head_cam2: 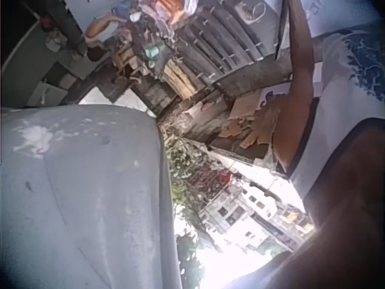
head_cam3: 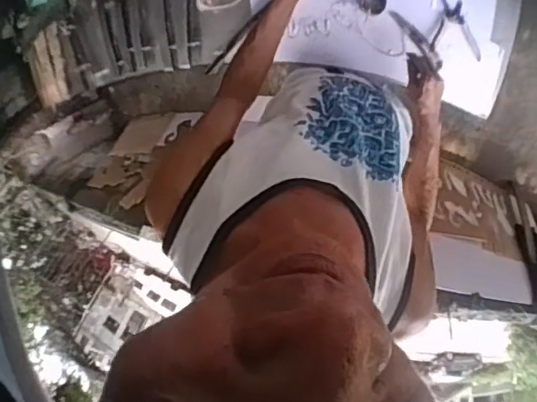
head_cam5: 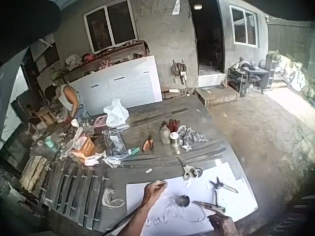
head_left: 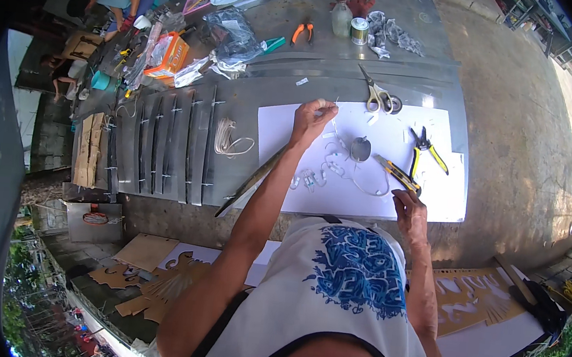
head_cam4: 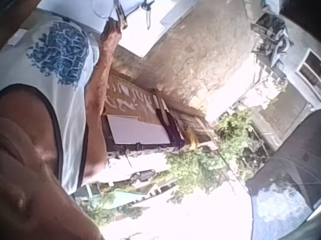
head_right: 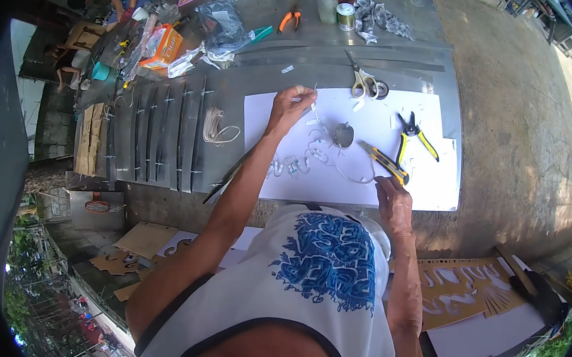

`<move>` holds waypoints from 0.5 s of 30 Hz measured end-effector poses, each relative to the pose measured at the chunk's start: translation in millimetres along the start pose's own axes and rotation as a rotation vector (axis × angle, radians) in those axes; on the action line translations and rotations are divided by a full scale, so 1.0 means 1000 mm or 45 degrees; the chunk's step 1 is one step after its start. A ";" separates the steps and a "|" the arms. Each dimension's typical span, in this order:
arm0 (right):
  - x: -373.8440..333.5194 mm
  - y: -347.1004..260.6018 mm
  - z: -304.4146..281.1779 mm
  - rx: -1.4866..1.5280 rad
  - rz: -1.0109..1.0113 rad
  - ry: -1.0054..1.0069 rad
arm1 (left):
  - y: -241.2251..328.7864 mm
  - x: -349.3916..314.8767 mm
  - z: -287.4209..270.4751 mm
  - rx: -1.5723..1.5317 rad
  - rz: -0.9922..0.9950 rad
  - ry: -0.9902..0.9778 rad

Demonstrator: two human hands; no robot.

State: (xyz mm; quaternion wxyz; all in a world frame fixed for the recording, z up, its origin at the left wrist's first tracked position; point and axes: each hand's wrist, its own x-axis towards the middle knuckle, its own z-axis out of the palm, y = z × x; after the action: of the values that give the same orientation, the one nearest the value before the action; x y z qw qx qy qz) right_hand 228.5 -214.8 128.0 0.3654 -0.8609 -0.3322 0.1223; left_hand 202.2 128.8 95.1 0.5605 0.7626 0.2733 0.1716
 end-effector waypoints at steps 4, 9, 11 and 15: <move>-0.051 0.035 -0.006 -0.021 0.267 0.045 | -0.013 0.001 0.003 0.319 0.124 0.127; -0.147 0.129 0.028 -0.090 0.595 0.016 | -0.011 -0.048 0.010 0.131 0.093 0.264; -0.199 0.179 0.055 -0.086 0.645 -0.013 | -0.002 -0.080 0.017 0.024 -0.067 0.109; -0.271 0.276 0.079 -0.202 0.757 -0.101 | 0.039 -0.142 0.062 -0.115 -0.224 -0.474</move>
State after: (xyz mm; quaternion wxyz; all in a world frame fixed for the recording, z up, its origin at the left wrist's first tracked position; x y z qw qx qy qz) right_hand 123.1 -492.3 -132.2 0.2320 -0.9407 -0.0882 0.2312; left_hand 134.1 -13.6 119.1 0.6479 0.7284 0.2227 -0.0097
